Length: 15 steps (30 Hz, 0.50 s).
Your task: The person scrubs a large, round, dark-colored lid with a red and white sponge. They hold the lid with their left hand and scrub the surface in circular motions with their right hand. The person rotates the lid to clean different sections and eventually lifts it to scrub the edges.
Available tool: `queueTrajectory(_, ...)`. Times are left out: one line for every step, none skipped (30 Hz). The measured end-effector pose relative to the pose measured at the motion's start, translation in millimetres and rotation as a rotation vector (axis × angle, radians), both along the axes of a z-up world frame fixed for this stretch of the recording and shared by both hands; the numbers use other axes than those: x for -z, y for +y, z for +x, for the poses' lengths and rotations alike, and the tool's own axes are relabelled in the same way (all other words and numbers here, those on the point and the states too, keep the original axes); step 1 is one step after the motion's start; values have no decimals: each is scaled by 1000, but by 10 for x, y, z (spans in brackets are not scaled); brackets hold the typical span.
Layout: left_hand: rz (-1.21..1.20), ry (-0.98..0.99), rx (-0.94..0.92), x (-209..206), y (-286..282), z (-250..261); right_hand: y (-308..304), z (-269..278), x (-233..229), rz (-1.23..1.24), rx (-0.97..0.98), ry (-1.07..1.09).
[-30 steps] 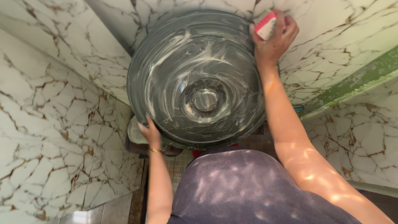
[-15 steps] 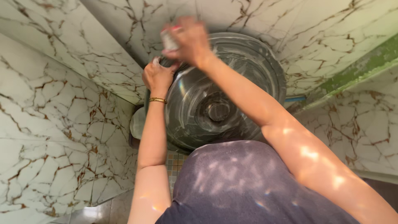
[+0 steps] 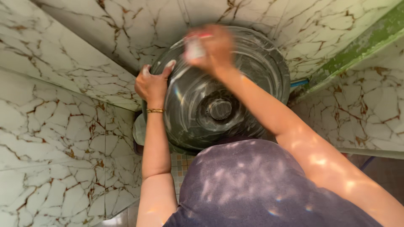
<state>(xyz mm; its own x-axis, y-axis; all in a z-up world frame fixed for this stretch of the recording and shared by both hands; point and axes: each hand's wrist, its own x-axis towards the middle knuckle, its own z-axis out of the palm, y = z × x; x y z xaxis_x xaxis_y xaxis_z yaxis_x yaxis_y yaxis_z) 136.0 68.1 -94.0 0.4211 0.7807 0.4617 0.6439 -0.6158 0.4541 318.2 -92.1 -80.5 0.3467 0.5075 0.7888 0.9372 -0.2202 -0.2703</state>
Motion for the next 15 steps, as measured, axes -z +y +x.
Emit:
queueTrajectory(40,-32,5,43,0,-10,201,-103,-77,-40,-196,91)
queueTrajectory(80,-68,14,95,4,-25,265,-204,-79,-22,-234,-25)
queueTrajectory(120,-105,24,147,12,-35,247,-327,-79,-7,-271,-141)
queueTrajectory(69,-78,0,188,42,-29,191,-306,-90,-20,-217,-142)
queueTrajectory(18,-50,-23,240,80,-74,116,-246,-64,-33,-162,-143)
queueTrajectory(-46,-10,-58,364,68,-194,0,-214,38,-58,-120,-132)
queueTrajectory(-42,-51,-44,479,134,-293,-119,-33,119,-16,48,-111)
queueTrajectory(-38,-95,-33,579,264,-407,-278,155,170,26,214,-93)
queueTrajectory(-34,-138,-23,697,363,-521,-661,190,332,-24,321,28)
queueTrajectory(-23,-132,-55,801,437,-618,-980,221,408,0,344,15)
queueTrajectory(-13,-125,-86,890,476,-731,-1251,177,473,1,395,48)
queueTrajectory(-3,-117,-124,965,504,-810,-1383,113,523,-1,441,83)
queueTrajectory(-3,-120,-140,1014,530,-815,-1373,83,548,19,500,105)
queueTrajectory(-2,-120,-154,1035,528,-812,-1362,42,548,38,559,132)
queueTrajectory(-1,-119,-169,1037,504,-793,-1347,14,521,57,618,159)
